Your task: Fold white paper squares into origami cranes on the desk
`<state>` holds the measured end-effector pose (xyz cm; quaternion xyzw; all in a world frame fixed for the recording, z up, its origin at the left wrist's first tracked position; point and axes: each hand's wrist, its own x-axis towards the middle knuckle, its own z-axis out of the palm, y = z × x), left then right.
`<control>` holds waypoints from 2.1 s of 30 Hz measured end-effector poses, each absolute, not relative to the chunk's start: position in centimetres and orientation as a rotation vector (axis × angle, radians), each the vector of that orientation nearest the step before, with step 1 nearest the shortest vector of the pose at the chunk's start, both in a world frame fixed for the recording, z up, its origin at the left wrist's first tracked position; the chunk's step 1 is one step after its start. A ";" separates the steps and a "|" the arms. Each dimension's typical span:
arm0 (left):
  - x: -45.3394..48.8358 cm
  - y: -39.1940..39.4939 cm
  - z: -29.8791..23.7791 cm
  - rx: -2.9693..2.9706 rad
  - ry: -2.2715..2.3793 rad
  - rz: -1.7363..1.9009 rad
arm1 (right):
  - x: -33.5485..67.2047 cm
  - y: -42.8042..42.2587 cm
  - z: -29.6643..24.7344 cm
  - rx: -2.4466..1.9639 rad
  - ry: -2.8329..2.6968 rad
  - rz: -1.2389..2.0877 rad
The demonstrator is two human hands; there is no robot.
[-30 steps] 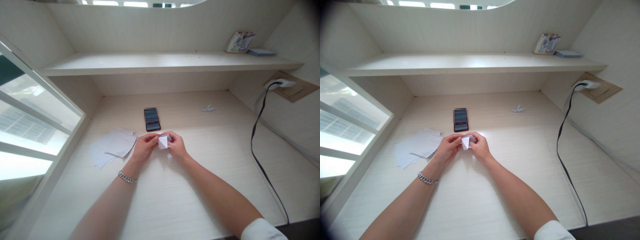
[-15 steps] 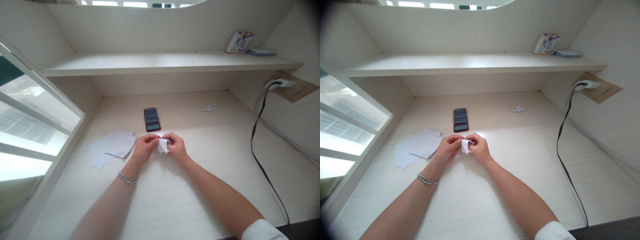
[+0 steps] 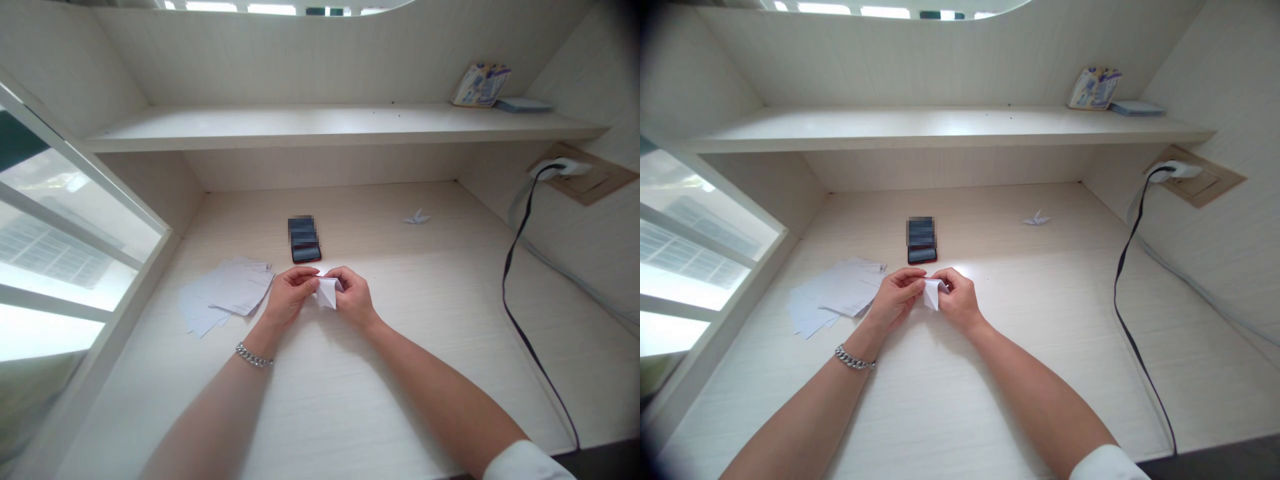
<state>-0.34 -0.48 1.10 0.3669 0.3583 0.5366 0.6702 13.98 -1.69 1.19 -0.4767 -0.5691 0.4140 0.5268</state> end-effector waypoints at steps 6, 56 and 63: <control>-0.2 -0.4 0.9 0.819 0.845 1.229 | 14.1 -1.3 0.9 -1.120 -1.338 1.050; -0.1 -0.3 1.5 0.720 0.923 1.364 | 14.1 -0.5 0.6 -1.117 -1.020 1.212; 0.0 -0.3 0.9 0.819 0.978 1.399 | 14.1 -0.6 0.7 -1.099 -1.024 1.231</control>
